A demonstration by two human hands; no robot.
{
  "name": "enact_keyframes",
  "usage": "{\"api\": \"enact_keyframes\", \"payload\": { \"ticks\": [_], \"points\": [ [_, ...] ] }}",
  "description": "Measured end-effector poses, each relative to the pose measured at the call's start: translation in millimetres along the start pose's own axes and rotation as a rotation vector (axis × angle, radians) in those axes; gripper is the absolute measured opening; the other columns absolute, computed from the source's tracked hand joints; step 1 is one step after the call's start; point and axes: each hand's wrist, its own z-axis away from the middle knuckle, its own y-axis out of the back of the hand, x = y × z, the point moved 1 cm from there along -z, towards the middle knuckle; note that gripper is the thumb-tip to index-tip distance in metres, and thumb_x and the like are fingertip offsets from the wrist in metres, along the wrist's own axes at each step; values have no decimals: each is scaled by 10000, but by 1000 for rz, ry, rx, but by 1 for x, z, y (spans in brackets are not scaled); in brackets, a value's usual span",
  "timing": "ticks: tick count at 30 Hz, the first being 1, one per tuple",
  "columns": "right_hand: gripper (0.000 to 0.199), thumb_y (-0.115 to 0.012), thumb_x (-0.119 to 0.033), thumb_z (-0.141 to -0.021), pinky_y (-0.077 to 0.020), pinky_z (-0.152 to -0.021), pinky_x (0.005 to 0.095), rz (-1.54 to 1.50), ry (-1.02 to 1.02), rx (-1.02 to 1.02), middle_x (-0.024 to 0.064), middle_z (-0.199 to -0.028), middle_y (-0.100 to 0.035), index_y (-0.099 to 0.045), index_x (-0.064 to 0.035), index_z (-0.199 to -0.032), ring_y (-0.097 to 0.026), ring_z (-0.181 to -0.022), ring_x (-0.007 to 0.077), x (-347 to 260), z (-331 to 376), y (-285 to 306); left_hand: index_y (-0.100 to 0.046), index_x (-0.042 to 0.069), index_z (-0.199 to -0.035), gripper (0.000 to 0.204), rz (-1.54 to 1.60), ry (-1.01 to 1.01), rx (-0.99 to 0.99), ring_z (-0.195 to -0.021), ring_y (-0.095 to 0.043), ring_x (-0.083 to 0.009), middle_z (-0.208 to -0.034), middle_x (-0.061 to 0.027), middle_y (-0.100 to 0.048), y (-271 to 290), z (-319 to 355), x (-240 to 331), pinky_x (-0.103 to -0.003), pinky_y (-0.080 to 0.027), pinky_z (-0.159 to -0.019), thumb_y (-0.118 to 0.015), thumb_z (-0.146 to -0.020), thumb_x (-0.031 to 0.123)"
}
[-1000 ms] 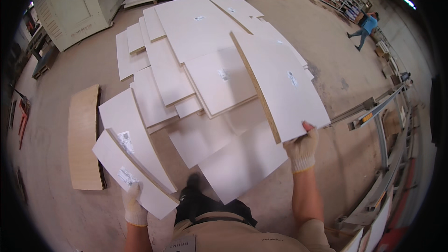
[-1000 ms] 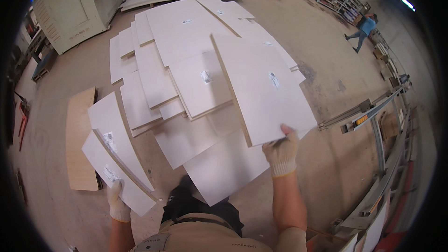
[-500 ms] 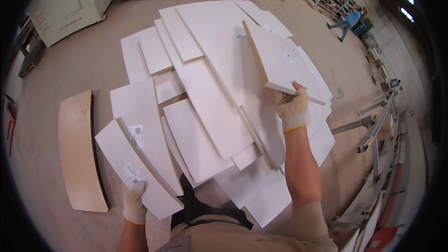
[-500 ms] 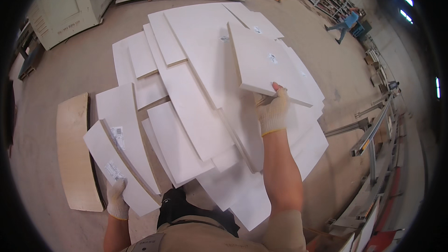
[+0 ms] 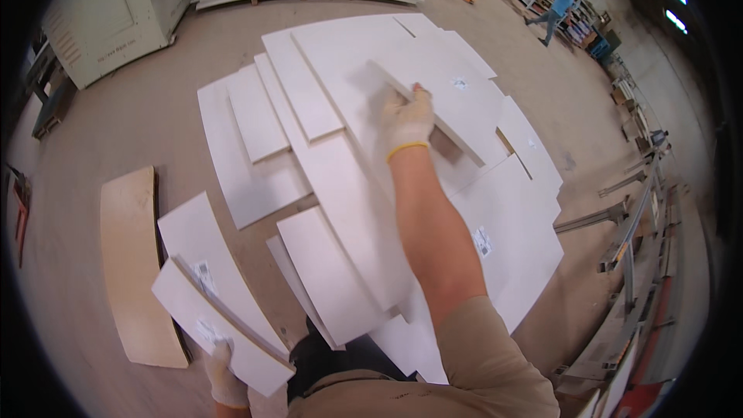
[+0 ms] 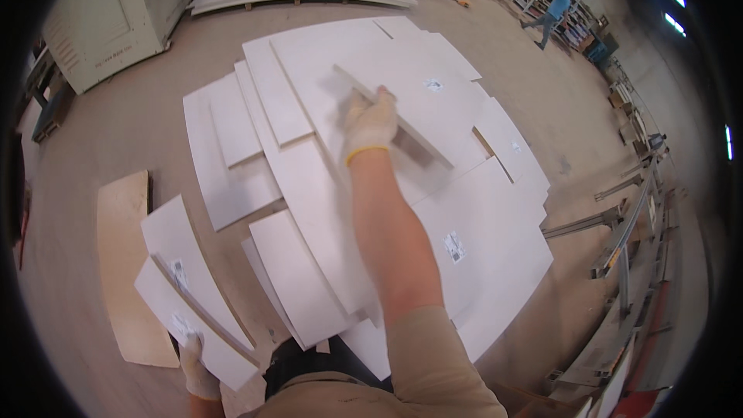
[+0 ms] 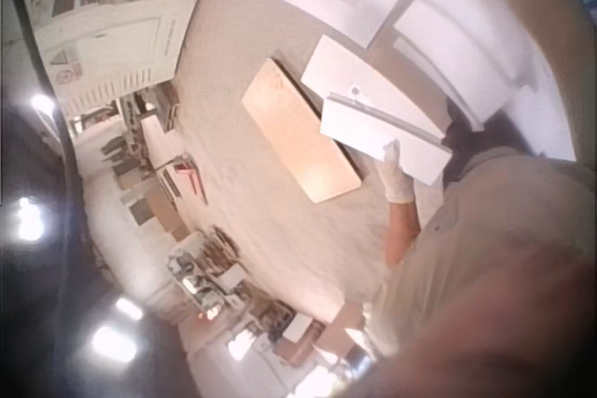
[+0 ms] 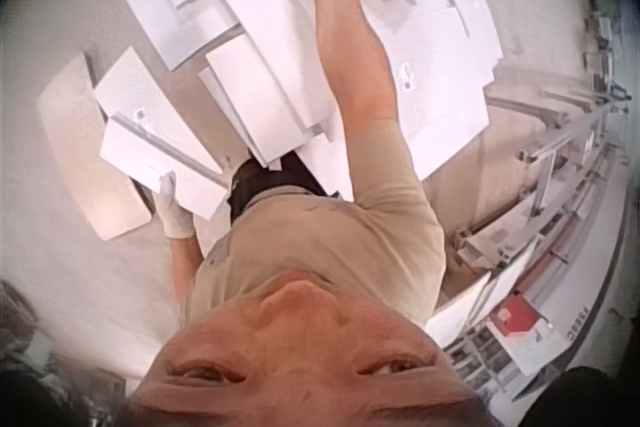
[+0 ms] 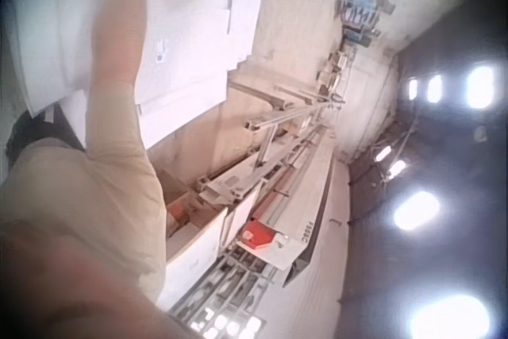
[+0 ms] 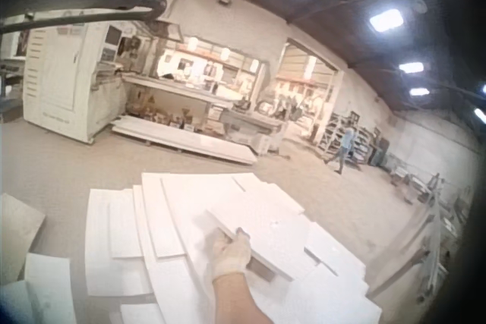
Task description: The person puts on gloves and handles white flat-pack furniture panels, moving them between a workbench and a stack on the floor. They use shears to cut a curved strip from a panel and then gather and discard the resulting offcuts. The person continues to move and stack panels throughout the clip.
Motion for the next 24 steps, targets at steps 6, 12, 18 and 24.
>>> {"api": "enact_keyframes", "payload": {
  "ticks": [6,12,18,24],
  "points": [
    [346,-537,-201,-1088,-537,-1106,430,111,-71,82,167,-1283,-598,-528,7,-1364,-584,-1230,289,72,-27,-13,-381,-19,-1568,765,-124,58,43,-1278,-593,-272,-1420,-145,-571,10,15,5,-433,-517,-1060,-664,-920,272],
    [352,-585,-228,-1071,-595,-934,363,251,-428,38,146,-1242,-633,-563,-18,-1353,-672,-1067,241,115,-40,-37,-401,-13,-1559,692,-264,78,19,-1247,-586,-276,-1405,-130,-564,9,20,5,-444,-505,-1068,-641,-988,296],
    [417,-686,-284,-1016,-579,-825,328,1479,-441,-1320,65,-1018,-704,-603,-34,-1338,-675,-923,189,88,62,-10,-453,-19,-1514,670,-448,34,-24,-1161,-622,-270,-1332,-131,-604,-29,-7,14,-433,-516,-1022,-647,-949,287],
    [574,-513,-506,-1111,-529,-1027,388,1356,-1126,-448,163,-1384,-629,-585,-20,-1408,-611,-1246,231,-25,196,60,-564,-5,-1347,584,-398,123,-184,-957,-609,-146,-1065,-14,-606,-114,-57,27,-314,-522,-853,-644,-788,145]
  ]
}}
